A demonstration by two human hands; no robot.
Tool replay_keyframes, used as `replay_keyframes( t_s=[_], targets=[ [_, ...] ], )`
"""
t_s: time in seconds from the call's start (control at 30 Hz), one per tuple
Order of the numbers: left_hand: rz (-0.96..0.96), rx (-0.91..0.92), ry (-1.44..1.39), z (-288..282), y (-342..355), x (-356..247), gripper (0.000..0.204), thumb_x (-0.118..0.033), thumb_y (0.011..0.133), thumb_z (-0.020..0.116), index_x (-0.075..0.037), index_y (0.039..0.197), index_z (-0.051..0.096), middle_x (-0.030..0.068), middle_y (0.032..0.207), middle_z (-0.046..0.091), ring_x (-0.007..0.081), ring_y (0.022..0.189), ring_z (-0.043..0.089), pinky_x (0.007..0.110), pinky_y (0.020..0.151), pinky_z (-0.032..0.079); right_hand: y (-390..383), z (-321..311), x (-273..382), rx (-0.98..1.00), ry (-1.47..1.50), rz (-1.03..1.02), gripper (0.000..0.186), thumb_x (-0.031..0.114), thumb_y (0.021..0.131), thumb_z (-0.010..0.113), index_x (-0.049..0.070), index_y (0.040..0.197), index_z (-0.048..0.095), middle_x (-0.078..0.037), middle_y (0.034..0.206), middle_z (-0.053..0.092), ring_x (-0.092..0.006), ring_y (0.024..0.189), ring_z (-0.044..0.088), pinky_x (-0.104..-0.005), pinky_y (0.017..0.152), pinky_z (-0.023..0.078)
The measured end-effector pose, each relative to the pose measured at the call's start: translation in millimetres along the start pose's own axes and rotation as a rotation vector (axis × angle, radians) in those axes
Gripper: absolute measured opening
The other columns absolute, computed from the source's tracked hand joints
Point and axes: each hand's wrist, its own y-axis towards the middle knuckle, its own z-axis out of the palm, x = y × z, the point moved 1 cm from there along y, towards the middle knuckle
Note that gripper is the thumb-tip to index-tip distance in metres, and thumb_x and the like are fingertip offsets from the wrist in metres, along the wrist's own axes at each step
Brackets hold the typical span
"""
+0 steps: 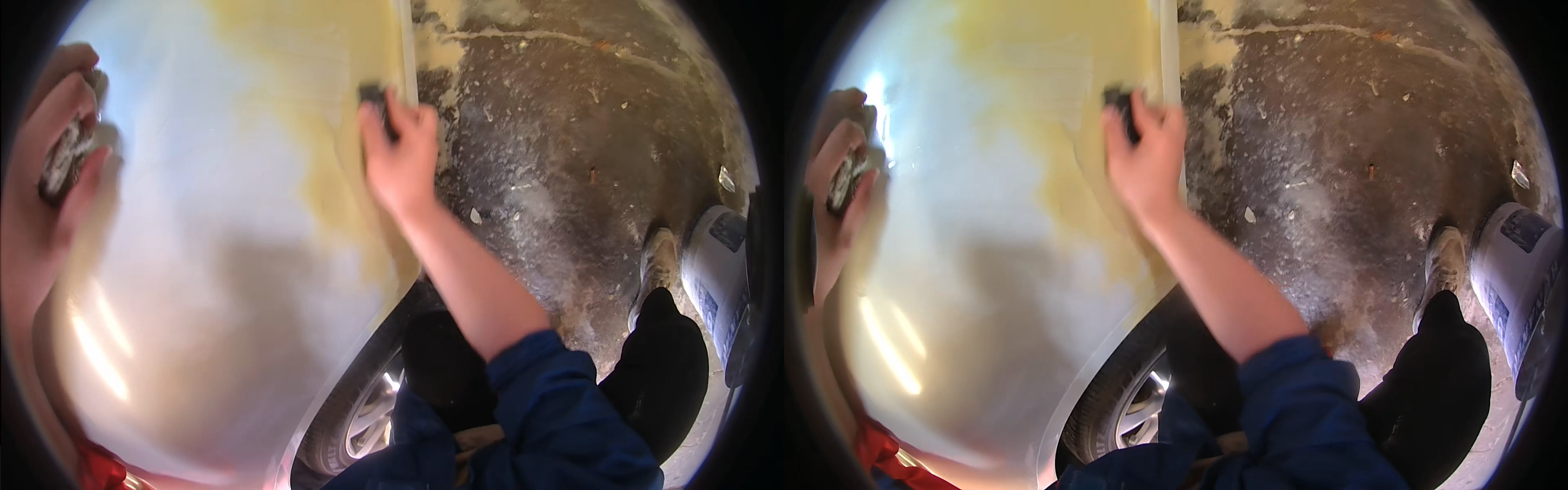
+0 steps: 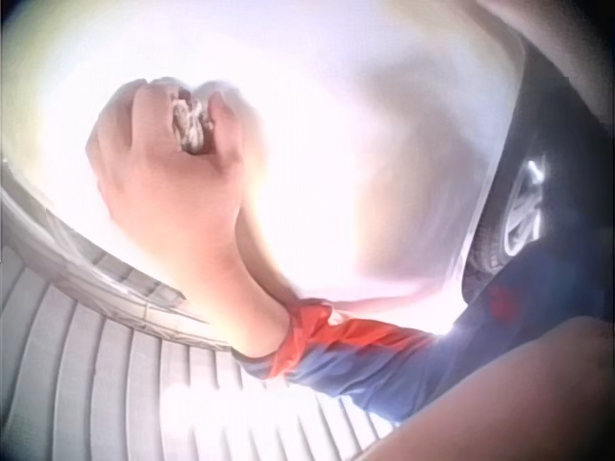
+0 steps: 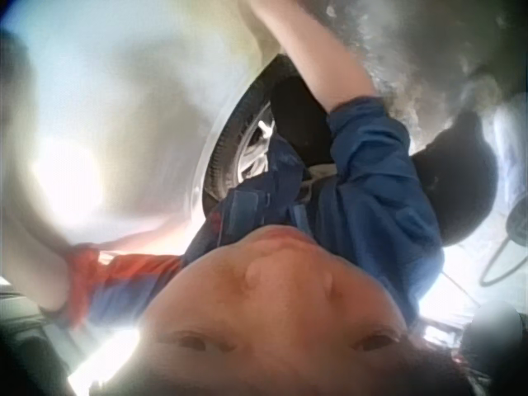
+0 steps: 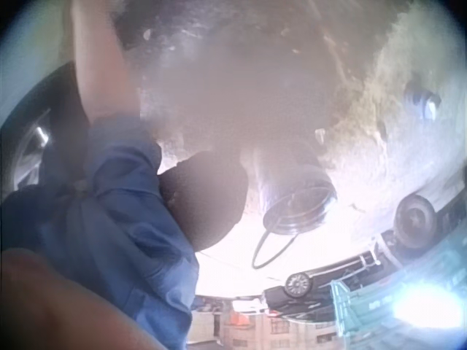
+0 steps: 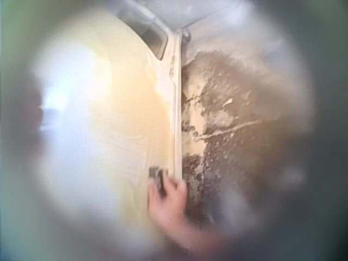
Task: The person applies a putty-like body filler to a yellow-stained area on the side of a white car using a small scraper, then smooths it with a hand. The person pauses to wipe the tool and hand, then resumes spreading and leveling the filler along the car panel.
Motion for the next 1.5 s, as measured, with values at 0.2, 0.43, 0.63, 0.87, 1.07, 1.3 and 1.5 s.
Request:
replay_keyframes(
  t_s=[0.2,0.43,0.63,0.87,1.07,1.3,1.5],
  targets=[
    [-0.287,0.178,-0.285,12,-21,-2,0.023,-0.009,0.098,0.066,-0.002,0.117,0.055,0.0108,0.103,0.056,0.0209,0.086,0.061,0.027,0.076,0.053,-3,1,-4,-0.041,0.047,-0.191,0.054,0.029,0.093,0.078,-0.005,0.134,0.066,-0.017,0.115,0.056,-0.0301,0.109,0.054,-0.0387,0.097,0.047],
    [-0.305,0.223,-0.119,3,-29,-7,0.024,-0.011,0.097,0.069,-0.002,0.115,0.056,0.0162,0.109,0.06,0.0276,0.097,0.068,0.031,0.082,0.056,0,2,-6,-0.023,0.011,-0.061,0.056,0.031,0.094,0.078,-0.003,0.136,0.065,-0.017,0.119,0.053,-0.0276,0.11,0.052,-0.0385,0.099,0.046],
    [-0.35,0.27,-0.22,7,-21,-8,0.02,-0.006,0.099,0.065,0.0,0.115,0.056,0.0153,0.107,0.059,0.0246,0.094,0.068,0.027,0.083,0.057,4,3,-13,-0.096,0.055,-0.26,0.056,0.031,0.093,0.078,-0.004,0.135,0.066,-0.016,0.115,0.055,-0.0302,0.107,0.054,-0.0393,0.096,0.047],
    [-0.343,0.189,-0.121,1,-23,-8,0.02,-0.01,0.103,0.063,-0.001,0.119,0.055,0.0155,0.106,0.061,0.024,0.091,0.068,0.029,0.084,0.058,-20,-2,-3,-0.01,-0.014,-0.125,0.052,0.029,0.097,0.074,-0.004,0.136,0.065,-0.018,0.117,0.054,-0.029,0.109,0.052,-0.0397,0.098,0.045],
    [-0.511,0.302,-0.235,9,-23,-7,0.018,-0.012,0.102,0.063,-0.002,0.115,0.055,0.0181,0.121,0.062,0.0285,0.099,0.068,0.036,0.087,0.058,7,3,-13,-0.15,0.046,-0.328,0.054,0.03,0.094,0.078,-0.003,0.134,0.066,-0.017,0.114,0.056,-0.0315,0.108,0.055,-0.0394,0.097,0.046],
    [-0.129,0.041,0.016,1,-16,-5,0.016,-0.009,0.102,0.064,-0.002,0.112,0.054,0.0166,0.107,0.062,0.0247,0.093,0.066,0.033,0.083,0.055,-25,-1,-8,-0.024,-0.073,-0.213,0.05,0.029,0.096,0.074,-0.002,0.135,0.066,-0.02,0.121,0.053,-0.0278,0.112,0.052,-0.0404,0.099,0.047],
    [-0.545,0.313,-0.239,6,-21,-15,0.022,-0.011,0.099,0.069,-0.002,0.112,0.053,0.014,0.099,0.058,0.0239,0.088,0.062,0.03,0.079,0.053,29,5,-17,-0.172,0.06,-0.27,0.051,0.033,0.095,0.076,-0.003,0.131,0.069,-0.018,0.111,0.057,-0.0321,0.107,0.056,-0.0398,0.094,0.048]
  ],
)
